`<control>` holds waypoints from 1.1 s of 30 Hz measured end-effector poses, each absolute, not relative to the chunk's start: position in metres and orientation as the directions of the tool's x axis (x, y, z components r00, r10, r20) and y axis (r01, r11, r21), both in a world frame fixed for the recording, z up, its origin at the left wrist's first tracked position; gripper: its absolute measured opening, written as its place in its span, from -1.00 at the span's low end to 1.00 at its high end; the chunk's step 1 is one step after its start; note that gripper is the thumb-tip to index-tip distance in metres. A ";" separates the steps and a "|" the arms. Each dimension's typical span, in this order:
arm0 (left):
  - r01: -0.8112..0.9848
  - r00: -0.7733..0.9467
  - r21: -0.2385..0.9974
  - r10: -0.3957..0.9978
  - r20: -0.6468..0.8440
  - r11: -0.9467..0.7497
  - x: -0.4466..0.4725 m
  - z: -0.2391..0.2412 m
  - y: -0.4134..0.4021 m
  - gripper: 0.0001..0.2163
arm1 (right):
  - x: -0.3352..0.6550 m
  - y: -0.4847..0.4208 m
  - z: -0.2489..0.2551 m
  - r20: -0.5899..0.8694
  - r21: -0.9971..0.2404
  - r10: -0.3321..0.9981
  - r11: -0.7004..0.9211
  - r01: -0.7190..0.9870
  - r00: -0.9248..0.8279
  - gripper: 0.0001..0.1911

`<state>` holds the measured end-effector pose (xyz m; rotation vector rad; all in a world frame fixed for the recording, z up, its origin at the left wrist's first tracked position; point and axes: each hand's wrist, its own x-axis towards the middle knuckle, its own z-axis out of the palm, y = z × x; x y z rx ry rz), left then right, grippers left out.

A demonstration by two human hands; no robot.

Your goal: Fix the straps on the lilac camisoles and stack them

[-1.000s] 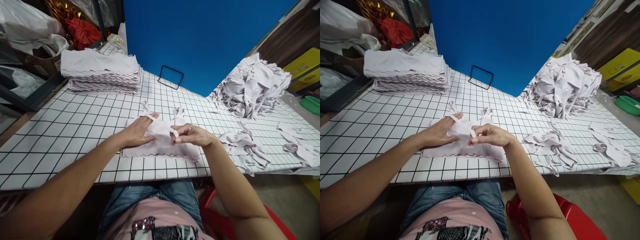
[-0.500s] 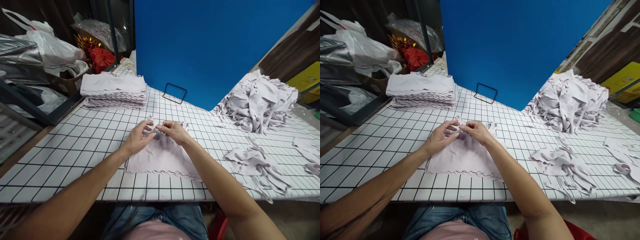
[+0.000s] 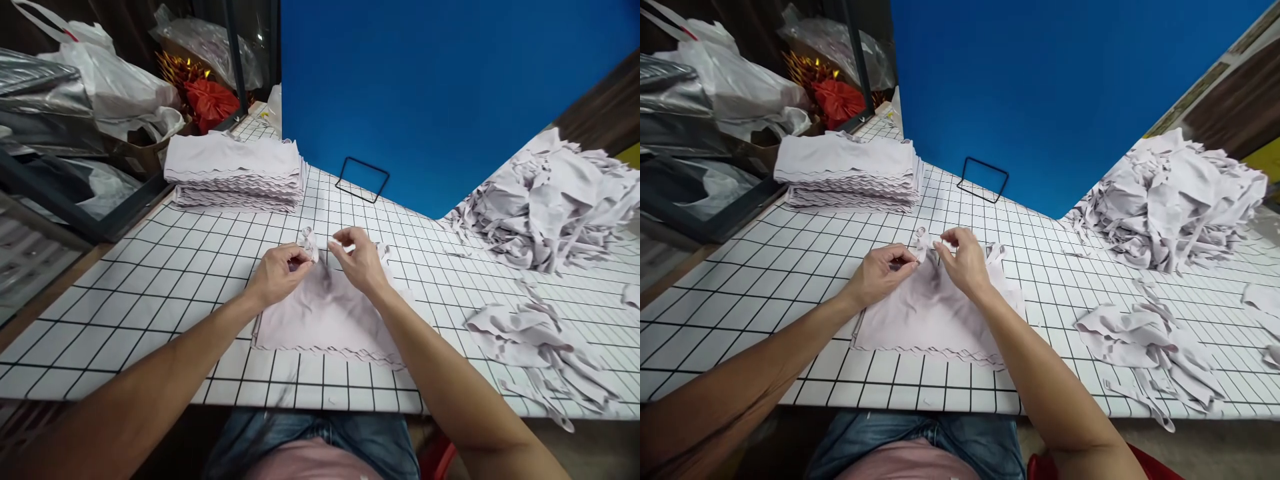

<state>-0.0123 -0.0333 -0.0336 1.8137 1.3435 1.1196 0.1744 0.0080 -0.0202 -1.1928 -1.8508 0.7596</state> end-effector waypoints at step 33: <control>0.653 0.331 0.669 0.928 0.170 -0.355 -0.001 -0.039 -0.042 -0.86 | 0.191 -0.010 -0.028 0.066 -0.857 0.786 0.360 0.369 -0.614 -0.83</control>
